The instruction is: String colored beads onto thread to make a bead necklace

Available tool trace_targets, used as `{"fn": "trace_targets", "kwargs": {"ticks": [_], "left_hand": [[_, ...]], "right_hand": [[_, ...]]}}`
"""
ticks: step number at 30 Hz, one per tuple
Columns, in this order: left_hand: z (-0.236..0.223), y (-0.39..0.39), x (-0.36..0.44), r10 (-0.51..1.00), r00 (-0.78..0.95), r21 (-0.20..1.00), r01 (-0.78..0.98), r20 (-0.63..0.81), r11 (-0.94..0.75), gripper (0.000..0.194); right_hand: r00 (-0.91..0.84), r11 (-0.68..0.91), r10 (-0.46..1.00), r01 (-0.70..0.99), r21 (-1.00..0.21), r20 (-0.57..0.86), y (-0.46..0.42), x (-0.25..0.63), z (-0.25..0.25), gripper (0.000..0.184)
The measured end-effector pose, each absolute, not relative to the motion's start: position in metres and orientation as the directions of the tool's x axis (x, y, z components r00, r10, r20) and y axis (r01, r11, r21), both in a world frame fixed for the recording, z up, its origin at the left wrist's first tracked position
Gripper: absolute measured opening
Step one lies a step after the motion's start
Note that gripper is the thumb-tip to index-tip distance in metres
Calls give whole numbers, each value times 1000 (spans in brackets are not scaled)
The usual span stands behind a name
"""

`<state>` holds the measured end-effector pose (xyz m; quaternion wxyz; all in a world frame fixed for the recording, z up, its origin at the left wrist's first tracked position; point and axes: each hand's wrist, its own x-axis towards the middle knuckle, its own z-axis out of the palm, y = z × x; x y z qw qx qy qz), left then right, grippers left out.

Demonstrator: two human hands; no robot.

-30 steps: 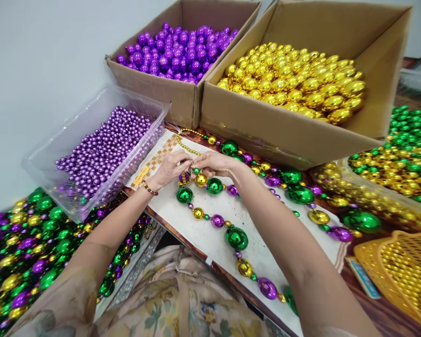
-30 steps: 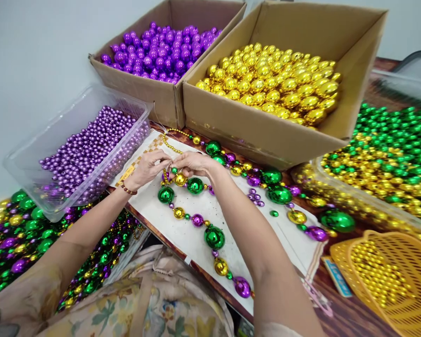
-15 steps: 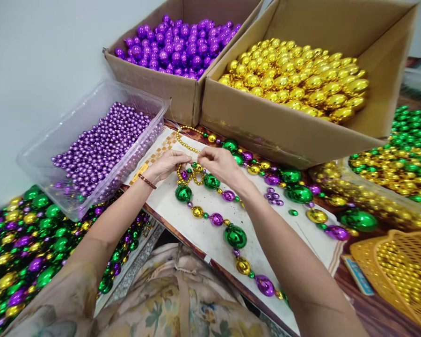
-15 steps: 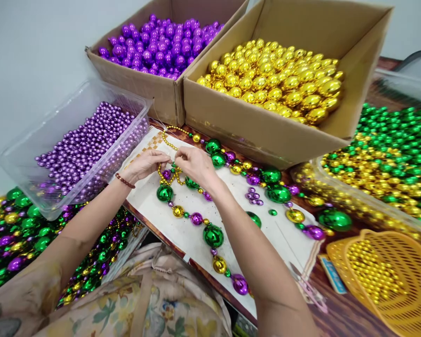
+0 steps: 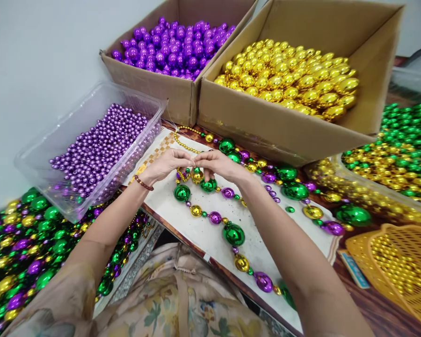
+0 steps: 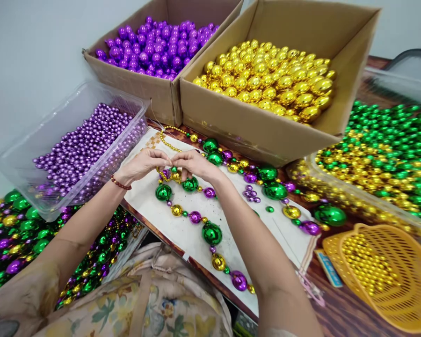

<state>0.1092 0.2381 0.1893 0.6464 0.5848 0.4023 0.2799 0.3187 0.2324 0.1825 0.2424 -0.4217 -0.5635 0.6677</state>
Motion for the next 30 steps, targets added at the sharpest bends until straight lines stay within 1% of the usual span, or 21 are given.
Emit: {"fn": "trace_targets", "kwargs": {"ticks": [5, 8, 10, 13, 15, 18, 21, 22, 24, 27, 28, 30], "left_hand": [[185, 234, 113, 859, 511, 966, 233, -25, -110, 13], [182, 231, 116, 870, 491, 952, 242, 49, -190, 15], [179, 230, 117, 881, 467, 960, 210, 69, -187, 15], [173, 230, 118, 904, 421, 977, 151, 72, -148, 14], [167, 231, 119, 932, 360, 989, 114, 52, -99, 14], [158, 232, 120, 966, 258, 999, 33, -2, -7, 15], [152, 234, 123, 973, 219, 994, -69, -72, 89, 15], [152, 234, 124, 973, 212, 988, -100, -94, 117, 14], [151, 235, 126, 975, 184, 974, -167, -121, 152, 13], [152, 235, 128, 981, 143, 945, -281, -129, 165, 14], [152, 235, 129, 980, 147, 930, -323, -135, 176, 15], [154, 234, 132, 972, 176, 895, -391, -155, 214, 16]], "right_hand": [[-651, -437, 631, 151, -887, -421, 243, 320, 176, 21], [-694, -506, 560, 146, -850, -452, 246, 317, 171, 18], [-686, -528, 571, 115, -842, -451, 246, 314, 168, 15], [-596, -536, 656, 65, -842, -463, 242, 310, 165, 12], [-488, -489, 747, 57, -870, -452, 238, 309, 166, 11], [-336, -337, 882, 39, -941, -330, 233, 309, 169, 9], [-289, -214, 932, 55, -975, -221, 227, 312, 174, 11], [-293, -176, 935, 99, -979, -198, 224, 313, 175, 12], [-309, -74, 938, 264, -962, -157, 219, 318, 176, 14], [-332, 89, 936, 550, -830, -120, 209, 326, 176, 18], [-338, 116, 933, 609, -785, -124, 206, 328, 177, 18], [-347, 114, 923, 657, -745, -165, 201, 332, 177, 17]]}}
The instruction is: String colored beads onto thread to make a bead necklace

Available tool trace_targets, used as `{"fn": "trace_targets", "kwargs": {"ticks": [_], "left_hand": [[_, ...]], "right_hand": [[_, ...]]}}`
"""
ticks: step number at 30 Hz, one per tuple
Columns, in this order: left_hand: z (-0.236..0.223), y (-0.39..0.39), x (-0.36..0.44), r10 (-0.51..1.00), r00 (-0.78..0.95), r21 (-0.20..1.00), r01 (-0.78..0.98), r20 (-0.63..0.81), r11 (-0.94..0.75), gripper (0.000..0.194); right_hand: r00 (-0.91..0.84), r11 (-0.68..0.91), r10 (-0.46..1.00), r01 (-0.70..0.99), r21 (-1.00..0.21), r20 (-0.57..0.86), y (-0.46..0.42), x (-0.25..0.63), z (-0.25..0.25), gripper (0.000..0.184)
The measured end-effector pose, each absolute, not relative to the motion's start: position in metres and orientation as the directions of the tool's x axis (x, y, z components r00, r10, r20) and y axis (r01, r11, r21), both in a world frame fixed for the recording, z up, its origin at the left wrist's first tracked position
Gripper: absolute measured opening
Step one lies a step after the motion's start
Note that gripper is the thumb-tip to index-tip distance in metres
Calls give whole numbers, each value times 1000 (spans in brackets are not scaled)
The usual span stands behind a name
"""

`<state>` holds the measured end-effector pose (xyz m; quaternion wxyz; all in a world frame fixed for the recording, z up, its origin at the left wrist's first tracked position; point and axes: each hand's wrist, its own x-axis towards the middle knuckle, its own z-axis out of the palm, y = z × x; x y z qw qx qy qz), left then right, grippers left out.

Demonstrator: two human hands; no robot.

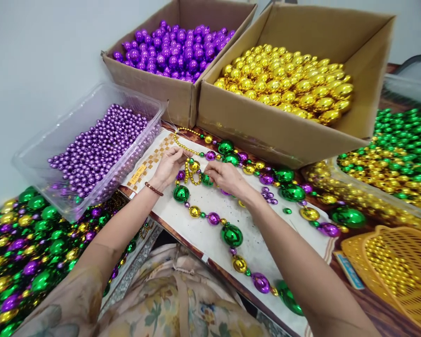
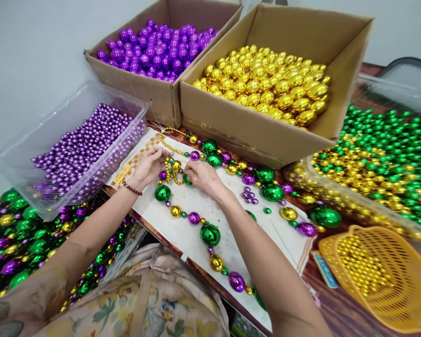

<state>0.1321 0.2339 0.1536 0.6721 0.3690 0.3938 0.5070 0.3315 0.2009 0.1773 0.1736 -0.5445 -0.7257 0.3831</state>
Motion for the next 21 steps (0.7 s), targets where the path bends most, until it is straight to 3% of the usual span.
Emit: {"fn": "trace_targets", "kwargs": {"ticks": [4, 6, 9, 11, 13, 17, 21], "left_hand": [[159, 234, 139, 967, 165, 864, -438, -192, 246, 20], [162, 235, 140, 971, 146, 862, -449, -188, 235, 22], [168, 235, 143, 974, 158, 865, -454, -160, 215, 24], [174, 234, 147, 976, 180, 880, -434, -126, 193, 23], [184, 235, 151, 978, 198, 897, -416, -69, 148, 18], [219, 245, 162, 971, 225, 934, -357, 79, 7, 15], [279, 262, 179, 914, 258, 934, -255, 314, -249, 31]], "right_hand": [[-370, 38, 887, 654, -756, -276, 194, 338, 181, 16], [-391, 13, 886, 561, -828, -251, 190, 344, 185, 20], [-370, 85, 929, 285, -955, -28, 185, 351, 197, 25], [-310, 163, 943, 107, -981, 123, 181, 351, 209, 29], [-248, 184, 952, -12, -983, 181, 180, 345, 224, 36], [-101, 251, 961, -67, -966, 257, 181, 333, 263, 42], [-7, 476, 878, -85, -875, 478, 185, 333, 316, 35]]}}
